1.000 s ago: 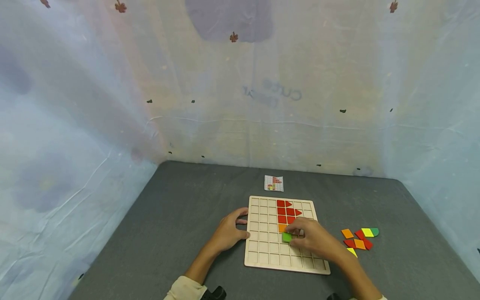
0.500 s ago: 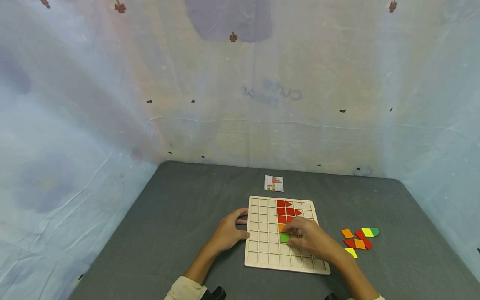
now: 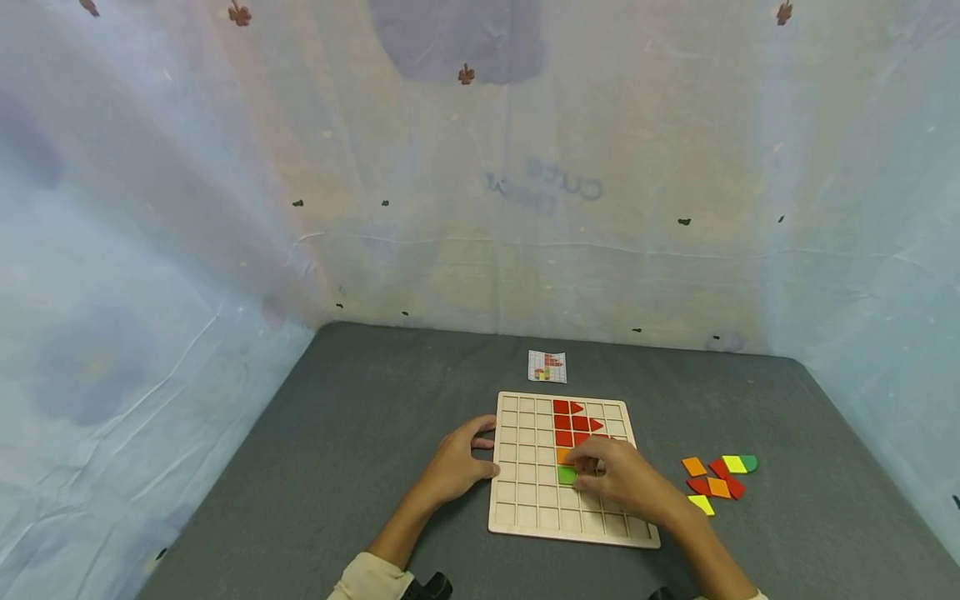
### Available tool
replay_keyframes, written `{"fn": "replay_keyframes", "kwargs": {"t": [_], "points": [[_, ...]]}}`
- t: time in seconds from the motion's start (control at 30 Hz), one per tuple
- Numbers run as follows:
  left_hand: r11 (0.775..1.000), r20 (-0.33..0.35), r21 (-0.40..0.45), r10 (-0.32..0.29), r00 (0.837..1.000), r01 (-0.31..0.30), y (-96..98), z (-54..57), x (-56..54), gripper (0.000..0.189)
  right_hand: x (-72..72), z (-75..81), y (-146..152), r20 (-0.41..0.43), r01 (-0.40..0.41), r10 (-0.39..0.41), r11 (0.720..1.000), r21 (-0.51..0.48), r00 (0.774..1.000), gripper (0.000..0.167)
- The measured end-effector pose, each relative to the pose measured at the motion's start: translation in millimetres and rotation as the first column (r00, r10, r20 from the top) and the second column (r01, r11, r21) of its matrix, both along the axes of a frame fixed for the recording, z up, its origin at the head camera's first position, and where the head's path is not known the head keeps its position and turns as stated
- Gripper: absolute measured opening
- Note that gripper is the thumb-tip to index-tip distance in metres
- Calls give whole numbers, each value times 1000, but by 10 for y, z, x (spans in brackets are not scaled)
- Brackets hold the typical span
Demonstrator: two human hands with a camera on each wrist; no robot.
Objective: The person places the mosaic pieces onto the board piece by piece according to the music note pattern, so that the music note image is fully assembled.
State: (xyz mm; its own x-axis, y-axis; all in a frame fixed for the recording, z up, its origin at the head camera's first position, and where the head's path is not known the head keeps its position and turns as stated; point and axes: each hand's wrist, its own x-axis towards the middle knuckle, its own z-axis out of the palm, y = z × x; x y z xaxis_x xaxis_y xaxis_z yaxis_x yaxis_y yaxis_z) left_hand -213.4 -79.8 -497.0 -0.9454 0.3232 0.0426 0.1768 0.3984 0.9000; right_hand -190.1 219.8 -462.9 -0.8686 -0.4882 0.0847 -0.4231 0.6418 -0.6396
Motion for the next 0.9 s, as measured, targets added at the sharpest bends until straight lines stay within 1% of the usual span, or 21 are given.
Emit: {"fn": "replay_keyframes", "kwargs": {"t": [0.2, 0.43, 0.6, 0.9], "points": [[1000, 0, 6, 4, 1000, -4, -4, -2, 0, 76, 7, 35, 121, 15, 50, -50, 999, -19, 999, 22], [1000, 1, 7, 1, 1000, -1, -4, -2, -6, 76, 1, 87, 333, -17, 116, -117, 993, -22, 993, 24], [1000, 0, 6, 2, 1000, -2, -1, 7, -4, 76, -5, 147, 510, 8, 188, -187, 982, -31, 982, 28], [1000, -7, 8, -7, 1000, 7, -1, 21, 17, 76, -14, 160, 856, -19, 313, -312, 949, 49, 950, 38]]}}
